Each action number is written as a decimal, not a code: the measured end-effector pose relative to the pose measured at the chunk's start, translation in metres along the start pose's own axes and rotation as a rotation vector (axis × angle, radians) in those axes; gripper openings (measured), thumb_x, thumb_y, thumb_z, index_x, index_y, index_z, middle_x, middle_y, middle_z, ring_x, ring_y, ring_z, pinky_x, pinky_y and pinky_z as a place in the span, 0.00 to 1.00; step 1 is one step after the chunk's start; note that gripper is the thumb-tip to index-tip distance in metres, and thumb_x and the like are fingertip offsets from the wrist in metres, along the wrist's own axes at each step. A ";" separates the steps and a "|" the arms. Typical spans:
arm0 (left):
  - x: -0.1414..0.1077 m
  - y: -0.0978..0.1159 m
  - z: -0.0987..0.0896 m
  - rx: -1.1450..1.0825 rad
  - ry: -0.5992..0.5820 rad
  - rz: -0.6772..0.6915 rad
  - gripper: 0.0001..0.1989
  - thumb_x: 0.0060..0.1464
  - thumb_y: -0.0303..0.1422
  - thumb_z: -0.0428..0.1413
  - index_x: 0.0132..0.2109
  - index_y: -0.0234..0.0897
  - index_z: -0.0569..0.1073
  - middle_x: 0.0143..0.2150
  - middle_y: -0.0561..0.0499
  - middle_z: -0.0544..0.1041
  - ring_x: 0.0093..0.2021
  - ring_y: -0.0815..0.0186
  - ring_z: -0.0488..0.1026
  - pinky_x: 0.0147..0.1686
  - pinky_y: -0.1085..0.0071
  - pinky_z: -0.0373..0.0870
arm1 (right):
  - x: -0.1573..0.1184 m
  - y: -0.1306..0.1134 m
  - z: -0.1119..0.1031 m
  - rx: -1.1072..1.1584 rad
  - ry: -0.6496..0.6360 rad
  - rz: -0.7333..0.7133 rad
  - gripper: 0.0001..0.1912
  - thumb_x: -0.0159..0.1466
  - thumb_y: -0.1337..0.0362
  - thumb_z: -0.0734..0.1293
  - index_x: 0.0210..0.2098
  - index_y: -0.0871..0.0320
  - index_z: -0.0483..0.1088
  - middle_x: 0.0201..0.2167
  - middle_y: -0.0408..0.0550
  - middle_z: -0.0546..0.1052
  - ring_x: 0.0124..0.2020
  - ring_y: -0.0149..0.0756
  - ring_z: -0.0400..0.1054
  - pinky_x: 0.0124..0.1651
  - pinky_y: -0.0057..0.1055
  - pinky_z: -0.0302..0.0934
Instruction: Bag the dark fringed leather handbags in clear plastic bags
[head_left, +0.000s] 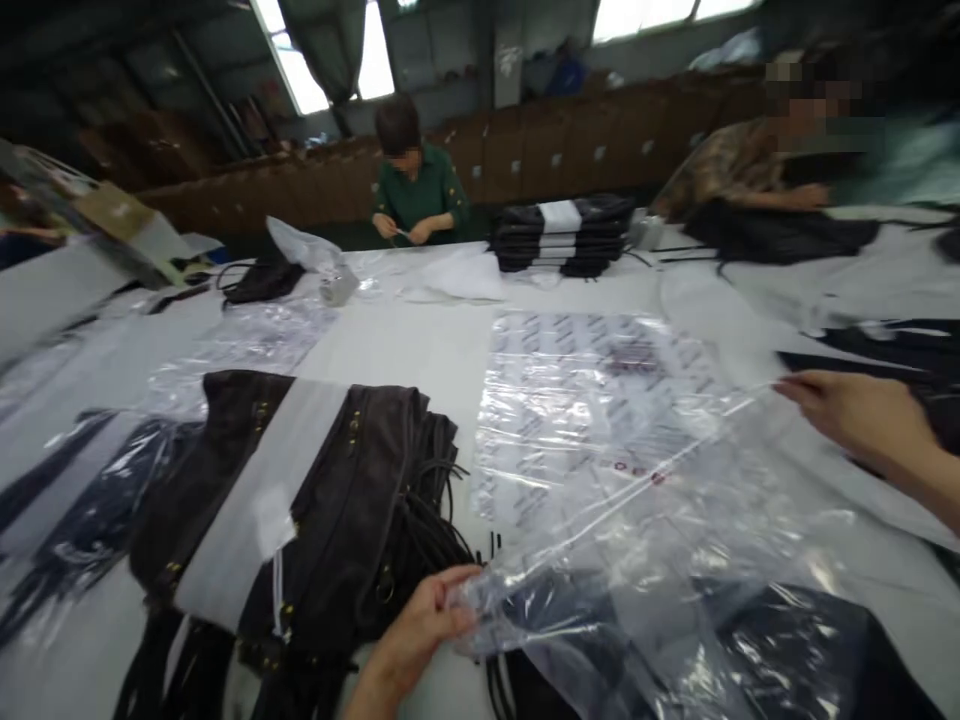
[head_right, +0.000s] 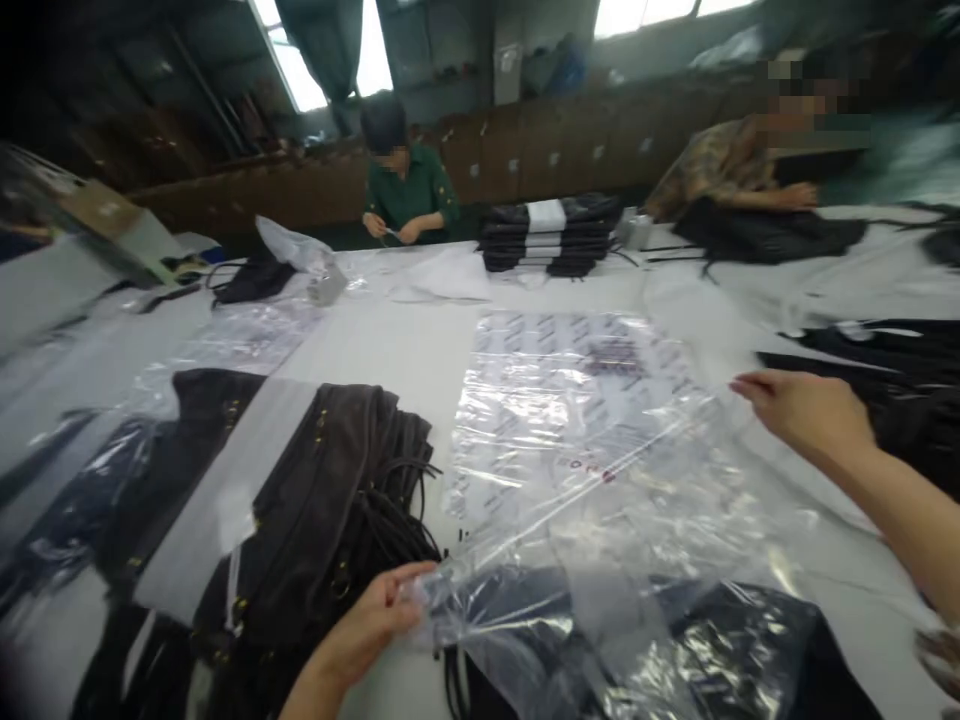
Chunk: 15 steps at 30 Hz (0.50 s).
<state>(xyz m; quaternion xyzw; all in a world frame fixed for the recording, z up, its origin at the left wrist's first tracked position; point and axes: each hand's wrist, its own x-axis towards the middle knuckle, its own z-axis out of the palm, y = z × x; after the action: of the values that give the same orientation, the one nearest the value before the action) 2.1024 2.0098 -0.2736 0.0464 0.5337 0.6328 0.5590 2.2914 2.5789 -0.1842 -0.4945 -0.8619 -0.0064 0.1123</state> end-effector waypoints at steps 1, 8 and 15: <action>0.000 -0.002 -0.002 0.083 -0.071 -0.032 0.28 0.36 0.41 0.72 0.45 0.31 0.79 0.37 0.45 0.79 0.35 0.63 0.73 0.36 0.73 0.65 | 0.000 -0.002 -0.022 -0.058 -0.004 0.029 0.15 0.60 0.58 0.73 0.44 0.58 0.79 0.38 0.58 0.79 0.28 0.38 0.63 0.34 0.34 0.51; 0.021 0.009 0.002 0.238 0.137 0.293 0.21 0.38 0.37 0.70 0.40 0.35 0.76 0.38 0.49 0.78 0.38 0.64 0.72 0.39 0.74 0.67 | 0.037 -0.050 -0.110 0.013 0.290 -0.010 0.29 0.65 0.48 0.63 0.45 0.70 0.77 0.40 0.65 0.77 0.40 0.38 0.69 0.37 0.36 0.47; 0.107 0.031 0.035 0.272 0.592 0.398 0.17 0.41 0.41 0.66 0.32 0.30 0.76 0.19 0.56 0.69 0.20 0.72 0.62 0.21 0.77 0.58 | 0.120 -0.118 -0.141 0.085 0.481 -0.289 0.52 0.65 0.46 0.39 0.44 1.00 0.63 0.50 0.82 0.65 0.54 0.37 0.64 0.44 0.30 0.53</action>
<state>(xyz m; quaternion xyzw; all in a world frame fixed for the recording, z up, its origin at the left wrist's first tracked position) 2.0650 2.1184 -0.2935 0.0378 0.7318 0.6384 0.2357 2.1584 2.6033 -0.0108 -0.3456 -0.8715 -0.1032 0.3323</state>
